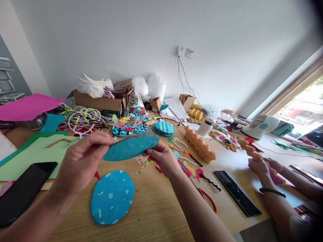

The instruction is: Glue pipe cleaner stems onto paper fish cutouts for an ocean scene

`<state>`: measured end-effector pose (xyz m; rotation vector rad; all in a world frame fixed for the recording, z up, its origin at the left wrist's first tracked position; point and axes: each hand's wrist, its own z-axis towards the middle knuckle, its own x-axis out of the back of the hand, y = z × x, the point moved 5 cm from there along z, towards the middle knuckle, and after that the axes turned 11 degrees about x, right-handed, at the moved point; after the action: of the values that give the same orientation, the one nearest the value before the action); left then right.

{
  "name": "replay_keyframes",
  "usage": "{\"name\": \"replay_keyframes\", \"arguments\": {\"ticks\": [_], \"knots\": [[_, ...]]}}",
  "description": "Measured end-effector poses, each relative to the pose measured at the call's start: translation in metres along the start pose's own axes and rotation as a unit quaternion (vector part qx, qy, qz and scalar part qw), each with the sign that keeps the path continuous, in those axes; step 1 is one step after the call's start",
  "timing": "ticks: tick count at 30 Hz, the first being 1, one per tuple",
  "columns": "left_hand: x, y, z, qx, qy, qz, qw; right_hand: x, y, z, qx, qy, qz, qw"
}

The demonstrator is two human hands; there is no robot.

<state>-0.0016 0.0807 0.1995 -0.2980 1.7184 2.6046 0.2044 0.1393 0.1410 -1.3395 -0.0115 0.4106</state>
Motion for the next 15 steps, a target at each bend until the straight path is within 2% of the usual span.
{"name": "replay_keyframes", "arguments": {"ticks": [2, 5, 7, 9, 12, 15], "knots": [[0.012, -0.002, -0.021, -0.029, -0.021, 0.08, 0.996, -0.003, 0.01, -0.01, 0.0, 0.02, 0.013, 1.0], [0.033, -0.027, -0.043, 0.073, -0.046, 0.098, 0.991, -0.007, 0.022, -0.024, 0.024, 0.055, 0.039, 0.997], [0.05, -0.042, -0.051, 0.125, -0.003, 0.103, 0.987, -0.009, 0.026, -0.031, 0.066, 0.065, 0.02, 0.996], [0.062, -0.057, -0.057, 0.204, 0.048, 0.117, 0.971, -0.01, 0.025, -0.037, 0.128, 0.07, -0.029, 0.989], [0.061, -0.07, -0.065, 0.31, 0.042, 0.073, 0.947, -0.015, 0.02, -0.045, 0.228, 0.069, -0.141, 0.961], [0.05, -0.075, -0.07, 0.355, 0.016, -0.005, 0.935, -0.024, 0.018, -0.052, 0.289, 0.048, -0.256, 0.921]]}}
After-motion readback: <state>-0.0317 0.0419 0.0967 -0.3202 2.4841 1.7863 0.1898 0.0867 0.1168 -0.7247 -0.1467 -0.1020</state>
